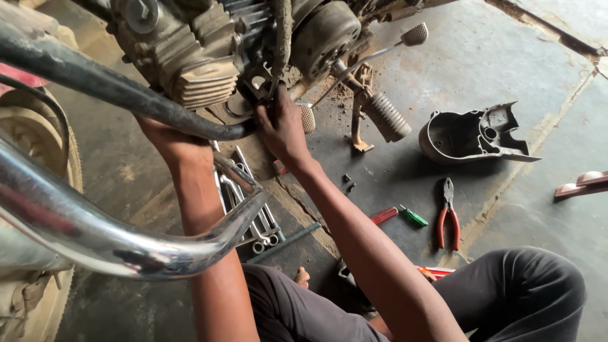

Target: The recorder is dismantling and repairing components of a motorcycle engine using various hand tools.

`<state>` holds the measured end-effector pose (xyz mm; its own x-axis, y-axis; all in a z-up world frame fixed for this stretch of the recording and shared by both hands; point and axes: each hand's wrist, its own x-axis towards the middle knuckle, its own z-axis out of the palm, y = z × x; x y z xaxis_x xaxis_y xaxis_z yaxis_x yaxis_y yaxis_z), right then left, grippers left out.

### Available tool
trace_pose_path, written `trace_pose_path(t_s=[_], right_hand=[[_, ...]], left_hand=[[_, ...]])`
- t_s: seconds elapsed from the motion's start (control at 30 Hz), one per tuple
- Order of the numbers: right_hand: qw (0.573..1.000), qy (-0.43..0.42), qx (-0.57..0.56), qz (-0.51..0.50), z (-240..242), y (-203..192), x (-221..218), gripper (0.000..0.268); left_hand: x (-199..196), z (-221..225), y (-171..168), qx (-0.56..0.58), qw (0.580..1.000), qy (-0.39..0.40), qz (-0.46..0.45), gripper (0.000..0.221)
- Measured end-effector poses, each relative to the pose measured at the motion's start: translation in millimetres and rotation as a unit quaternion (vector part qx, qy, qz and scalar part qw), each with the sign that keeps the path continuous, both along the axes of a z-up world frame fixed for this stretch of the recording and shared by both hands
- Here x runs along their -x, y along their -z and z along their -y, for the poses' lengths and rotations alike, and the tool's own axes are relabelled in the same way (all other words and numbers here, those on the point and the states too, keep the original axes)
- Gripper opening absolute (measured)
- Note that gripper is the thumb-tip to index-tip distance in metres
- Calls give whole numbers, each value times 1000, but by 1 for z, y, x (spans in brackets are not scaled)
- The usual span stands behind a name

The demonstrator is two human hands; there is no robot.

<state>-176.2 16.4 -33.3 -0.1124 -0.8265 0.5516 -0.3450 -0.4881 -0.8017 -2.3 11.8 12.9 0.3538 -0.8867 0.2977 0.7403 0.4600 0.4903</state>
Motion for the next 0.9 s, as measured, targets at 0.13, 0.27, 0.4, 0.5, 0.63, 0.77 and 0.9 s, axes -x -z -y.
trace_pose_path(t_s=[0.13,0.27,0.4,0.5,0.63,0.77,0.9], right_hand=[[1000,-8,-5,5,-1,-4,2,23],[1000,-1,1,-11,3,1,5,25],[999,-29,-26,11,3,2,6,24],[996,-59,-48,41,0,-7,7,23],[992,-90,-60,62,10,-2,12,27],[984,-139,-95,62,12,-4,16,42],[970,-163,-168,65,6,-24,15,45]], left_hand=[[-11,6,22,53,998,-26,25,38],[-2,-21,-5,10,997,-75,31,31],[-16,-30,-9,-20,990,-73,118,29],[-33,-23,17,-100,972,-102,186,36],[-33,-14,25,-89,974,-106,179,39],[-11,-19,0,-202,967,-45,146,36],[-36,-13,17,-205,963,-43,170,34]])
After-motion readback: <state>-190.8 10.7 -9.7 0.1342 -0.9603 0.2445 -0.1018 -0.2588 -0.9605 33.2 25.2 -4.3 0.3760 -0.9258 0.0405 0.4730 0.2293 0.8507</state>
